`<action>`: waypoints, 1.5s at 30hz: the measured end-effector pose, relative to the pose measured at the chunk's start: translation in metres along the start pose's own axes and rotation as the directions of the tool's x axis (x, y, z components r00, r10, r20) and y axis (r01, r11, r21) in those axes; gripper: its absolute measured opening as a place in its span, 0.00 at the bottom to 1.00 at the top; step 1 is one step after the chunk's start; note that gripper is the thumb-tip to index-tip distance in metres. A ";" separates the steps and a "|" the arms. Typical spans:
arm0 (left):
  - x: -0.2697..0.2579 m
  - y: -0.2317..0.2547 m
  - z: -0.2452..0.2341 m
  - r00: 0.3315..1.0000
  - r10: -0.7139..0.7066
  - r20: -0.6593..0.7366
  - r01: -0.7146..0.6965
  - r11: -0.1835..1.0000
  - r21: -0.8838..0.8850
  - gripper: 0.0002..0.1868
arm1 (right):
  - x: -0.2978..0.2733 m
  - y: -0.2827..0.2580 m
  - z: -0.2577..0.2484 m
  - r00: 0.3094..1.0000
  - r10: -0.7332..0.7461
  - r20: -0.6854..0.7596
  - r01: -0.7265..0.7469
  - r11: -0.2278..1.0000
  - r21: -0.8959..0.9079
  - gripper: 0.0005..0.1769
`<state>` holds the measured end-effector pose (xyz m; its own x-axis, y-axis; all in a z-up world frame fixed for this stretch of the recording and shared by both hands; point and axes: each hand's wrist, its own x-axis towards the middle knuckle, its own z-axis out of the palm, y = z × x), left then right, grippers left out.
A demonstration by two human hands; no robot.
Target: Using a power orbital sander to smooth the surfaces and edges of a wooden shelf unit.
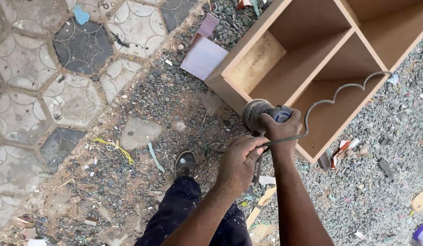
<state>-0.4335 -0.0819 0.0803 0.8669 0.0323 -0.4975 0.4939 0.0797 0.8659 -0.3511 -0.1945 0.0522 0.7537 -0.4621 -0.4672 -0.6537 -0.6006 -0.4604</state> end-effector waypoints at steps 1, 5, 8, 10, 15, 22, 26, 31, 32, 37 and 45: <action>-0.002 0.003 -0.004 1.000 -0.003 0.025 0.003 1.000 -0.006 0.15 | 0.009 0.002 0.003 0.999 -0.018 -0.034 0.020 0.998 0.058 0.36; -0.011 0.005 -0.013 0.998 0.027 0.065 -0.025 0.999 -0.023 0.15 | 0.030 0.017 0.004 0.990 -0.079 -0.120 0.094 0.987 0.130 0.32; -0.015 -0.017 -0.009 0.973 0.230 0.015 -0.229 0.971 -0.069 0.17 | 0.026 0.008 -0.001 0.992 -0.112 0.061 0.092 0.959 0.267 0.13; -0.013 -0.023 -0.012 0.985 0.171 0.015 -0.170 0.984 -0.050 0.16 | 0.014 0.003 -0.012 0.988 -0.092 0.125 0.048 0.945 0.323 0.18; -0.004 -0.041 -0.025 0.999 -0.032 0.044 0.038 0.988 -0.150 0.17 | 0.014 0.011 -0.009 0.953 -0.130 0.273 -0.017 0.879 0.477 0.33; -0.008 -0.134 -0.027 0.996 -0.022 -0.081 -0.027 0.832 -0.555 0.11 | -0.027 0.018 0.032 0.899 -0.291 0.327 0.196 0.936 0.294 0.44; -0.009 -0.181 -0.034 0.953 -0.208 -0.221 0.034 0.797 -0.603 0.14 | -0.042 0.060 0.100 0.728 -0.651 0.215 0.670 0.742 -0.023 0.39; 0.005 -0.231 -0.021 0.924 -0.222 -0.310 -0.039 0.754 -0.656 0.13 | 0.004 0.097 0.167 0.600 -0.790 0.126 0.786 0.552 -0.279 0.41; 0.006 -0.242 -0.016 0.906 -0.240 -0.349 -0.087 0.701 -0.708 0.13 | 0.012 0.101 0.172 0.495 -0.862 0.108 0.825 0.428 -0.369 0.40; 0.057 -0.257 -0.002 0.875 -0.303 -0.377 -0.145 0.580 -0.801 0.10 | 0.024 0.085 0.192 0.520 -0.833 0.188 0.797 0.394 -0.458 0.37; 0.091 -0.212 -0.045 0.823 -0.355 -0.443 -0.079 0.702 -0.708 0.29 | 0.016 0.063 0.213 0.593 -0.800 0.091 0.761 0.519 -0.390 0.40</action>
<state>-0.4627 -0.0514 -0.1509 0.5085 0.4400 -0.7402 0.2303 0.7588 0.6093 -0.3941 -0.1009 -0.1448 0.9636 0.2663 0.0227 0.2607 -0.9176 -0.3000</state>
